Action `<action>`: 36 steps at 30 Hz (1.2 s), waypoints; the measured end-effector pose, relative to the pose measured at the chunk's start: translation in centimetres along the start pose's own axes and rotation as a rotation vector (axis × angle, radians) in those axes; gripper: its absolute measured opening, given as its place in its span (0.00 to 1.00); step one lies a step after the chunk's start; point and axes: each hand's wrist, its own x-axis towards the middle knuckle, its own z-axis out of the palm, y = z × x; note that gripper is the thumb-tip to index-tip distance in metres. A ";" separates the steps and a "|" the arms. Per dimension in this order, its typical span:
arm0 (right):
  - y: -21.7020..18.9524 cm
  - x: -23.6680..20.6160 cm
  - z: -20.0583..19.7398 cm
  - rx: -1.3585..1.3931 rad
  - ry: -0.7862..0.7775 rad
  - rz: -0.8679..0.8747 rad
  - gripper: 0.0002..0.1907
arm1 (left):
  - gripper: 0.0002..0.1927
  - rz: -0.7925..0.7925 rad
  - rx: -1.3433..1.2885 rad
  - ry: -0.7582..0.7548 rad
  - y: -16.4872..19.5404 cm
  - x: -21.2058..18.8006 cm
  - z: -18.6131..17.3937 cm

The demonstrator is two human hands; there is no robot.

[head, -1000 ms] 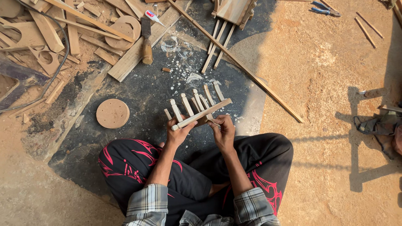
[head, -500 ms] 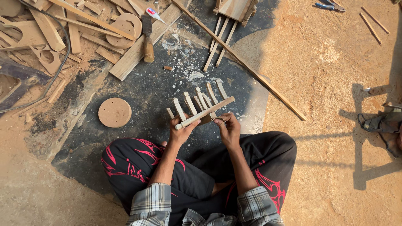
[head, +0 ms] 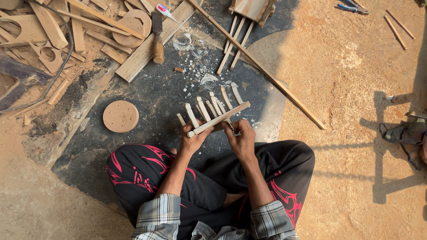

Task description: The person sits on the floor and assembles a small wooden rack by fitting vertical dowels into horizontal supports. They repeatedly adjust and align the pieces by hand, occasionally turning the assembly to check fit.

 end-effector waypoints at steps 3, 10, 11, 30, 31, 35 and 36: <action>-0.1 0.3 0.9 -0.076 0.021 -0.001 0.21 | 0.09 0.014 0.010 -0.022 -0.2 0.0 0.1; -0.9 -0.2 -1.6 -0.081 -0.188 0.189 0.11 | 0.10 0.058 0.042 0.006 0.2 0.1 0.2; -1.1 -0.1 -1.9 -0.092 -0.205 0.225 0.11 | 0.10 0.001 0.013 0.005 0.2 0.0 0.2; 1.8 0.5 -2.1 0.365 -0.169 0.420 0.12 | 0.11 -0.138 -0.101 0.005 0.4 -0.6 0.5; 1.7 0.4 -1.6 0.324 -0.156 0.416 0.12 | 0.11 -0.146 -0.092 -0.003 0.4 -0.5 0.5; 1.6 0.5 0.1 0.161 -0.113 0.395 0.16 | 0.12 -0.083 -0.041 -0.001 0.2 -0.2 0.2; 1.6 0.5 0.2 0.123 -0.110 0.391 0.18 | 0.12 -0.049 -0.019 0.009 0.3 -0.2 0.2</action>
